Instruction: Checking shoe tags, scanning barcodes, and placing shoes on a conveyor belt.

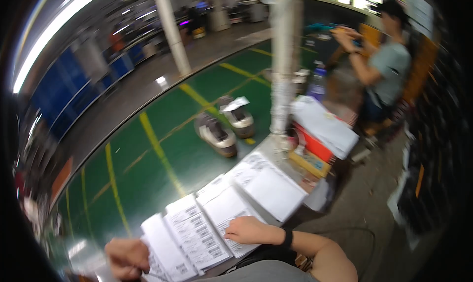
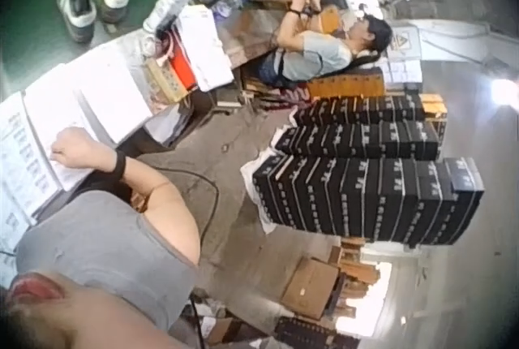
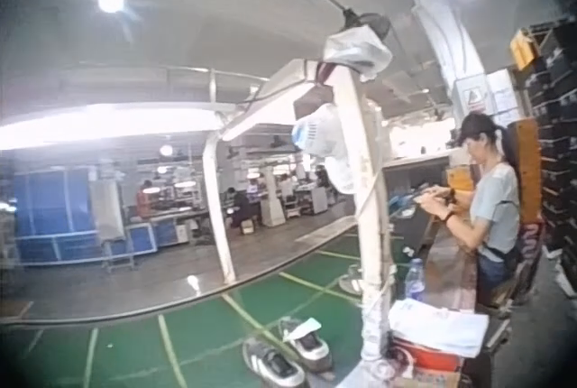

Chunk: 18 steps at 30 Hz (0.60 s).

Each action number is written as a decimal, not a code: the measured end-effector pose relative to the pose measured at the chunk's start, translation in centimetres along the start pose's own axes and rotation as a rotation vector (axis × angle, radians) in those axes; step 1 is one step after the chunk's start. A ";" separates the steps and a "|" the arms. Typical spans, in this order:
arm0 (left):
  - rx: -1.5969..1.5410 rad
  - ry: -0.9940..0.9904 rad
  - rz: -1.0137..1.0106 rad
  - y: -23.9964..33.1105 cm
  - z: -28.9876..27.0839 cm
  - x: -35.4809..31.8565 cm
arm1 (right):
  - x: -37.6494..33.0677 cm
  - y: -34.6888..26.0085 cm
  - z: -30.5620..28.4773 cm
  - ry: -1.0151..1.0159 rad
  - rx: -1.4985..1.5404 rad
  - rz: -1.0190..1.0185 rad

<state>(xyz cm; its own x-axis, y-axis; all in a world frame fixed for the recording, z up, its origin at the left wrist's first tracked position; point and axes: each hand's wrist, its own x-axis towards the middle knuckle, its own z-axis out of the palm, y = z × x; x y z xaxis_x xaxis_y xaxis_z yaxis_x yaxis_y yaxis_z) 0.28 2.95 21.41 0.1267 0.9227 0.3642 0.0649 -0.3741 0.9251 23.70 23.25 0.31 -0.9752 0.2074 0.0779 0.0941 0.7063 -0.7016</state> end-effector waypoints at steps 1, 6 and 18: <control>0.127 0.175 -0.124 -2.0 -0.3 -2.5 | 0.4 -0.2 -0.1 -0.027 -0.006 -0.027; 1.126 0.209 -0.447 -8.3 2.9 -5.1 | 1.3 -2.6 -1.3 0.018 -0.031 -0.004; 1.206 -0.119 -0.876 -12.4 5.9 -7.5 | 1.7 -3.1 -1.3 -0.274 -0.100 -0.008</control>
<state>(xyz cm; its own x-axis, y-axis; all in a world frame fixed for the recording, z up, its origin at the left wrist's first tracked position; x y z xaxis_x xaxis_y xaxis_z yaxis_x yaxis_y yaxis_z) 4.37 0.08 6.58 -0.3098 0.8987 -0.3105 0.9105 0.3744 0.1753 21.98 22.25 3.54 -0.9925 0.0205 -0.1202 0.0920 0.7735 -0.6271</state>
